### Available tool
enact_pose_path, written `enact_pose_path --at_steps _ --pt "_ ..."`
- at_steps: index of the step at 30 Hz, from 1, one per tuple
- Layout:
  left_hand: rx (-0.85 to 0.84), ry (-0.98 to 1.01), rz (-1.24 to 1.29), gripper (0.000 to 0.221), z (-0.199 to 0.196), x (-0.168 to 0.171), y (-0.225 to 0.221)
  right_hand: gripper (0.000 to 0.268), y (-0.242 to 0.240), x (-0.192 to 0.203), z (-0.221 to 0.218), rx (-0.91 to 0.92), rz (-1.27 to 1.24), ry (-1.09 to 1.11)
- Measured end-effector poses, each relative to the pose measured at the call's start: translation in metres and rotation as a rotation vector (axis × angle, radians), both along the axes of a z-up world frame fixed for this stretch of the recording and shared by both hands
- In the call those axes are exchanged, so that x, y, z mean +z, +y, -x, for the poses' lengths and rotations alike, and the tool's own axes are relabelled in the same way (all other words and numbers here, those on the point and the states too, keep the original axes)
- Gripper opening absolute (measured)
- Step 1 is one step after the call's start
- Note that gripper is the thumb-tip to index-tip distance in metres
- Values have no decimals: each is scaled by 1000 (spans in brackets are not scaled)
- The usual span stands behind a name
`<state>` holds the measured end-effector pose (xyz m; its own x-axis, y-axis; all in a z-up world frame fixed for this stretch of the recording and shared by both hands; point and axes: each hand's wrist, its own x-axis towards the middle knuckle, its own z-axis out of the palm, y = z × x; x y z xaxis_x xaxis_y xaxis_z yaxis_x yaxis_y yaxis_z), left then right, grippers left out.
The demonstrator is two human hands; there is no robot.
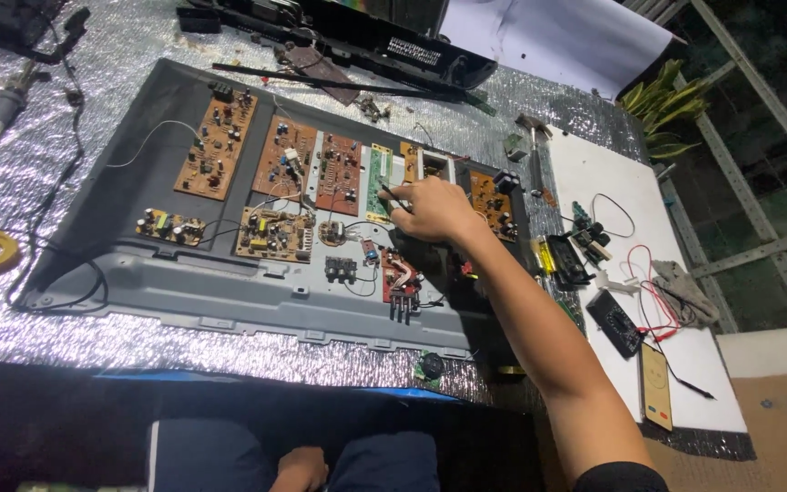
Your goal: Repairing a television by connecting internal wiring harnesses and adjusting circuit board placements.
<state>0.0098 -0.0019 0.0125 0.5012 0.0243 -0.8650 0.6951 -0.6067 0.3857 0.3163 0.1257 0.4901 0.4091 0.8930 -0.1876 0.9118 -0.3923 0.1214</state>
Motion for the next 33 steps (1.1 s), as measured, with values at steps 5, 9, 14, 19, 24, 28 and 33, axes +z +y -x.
enact_pose_path --at_steps 5,9,14,19,24,28,33 --pt "20 -32 -23 23 4 4 -2 50 0 -1 0 47 9 -17" --pt "-22 -39 17 22 1 1 0 54 -1 10 2 50 -78 39" --pt "-21 -44 -7 21 -3 -14 -5 40 -4 34 14 67 -367 266" --pt "-44 -100 -34 26 -5 -17 -12 18 2 43 26 154 -611 601" --pt "-50 -99 -21 22 -9 -28 -16 21 25 47 55 158 -649 870" --pt "-84 -97 12 19 -13 -40 -15 24 48 47 78 134 -617 1000" --pt "-51 -81 31 28 -15 -52 -17 24 68 41 93 121 -679 1223"
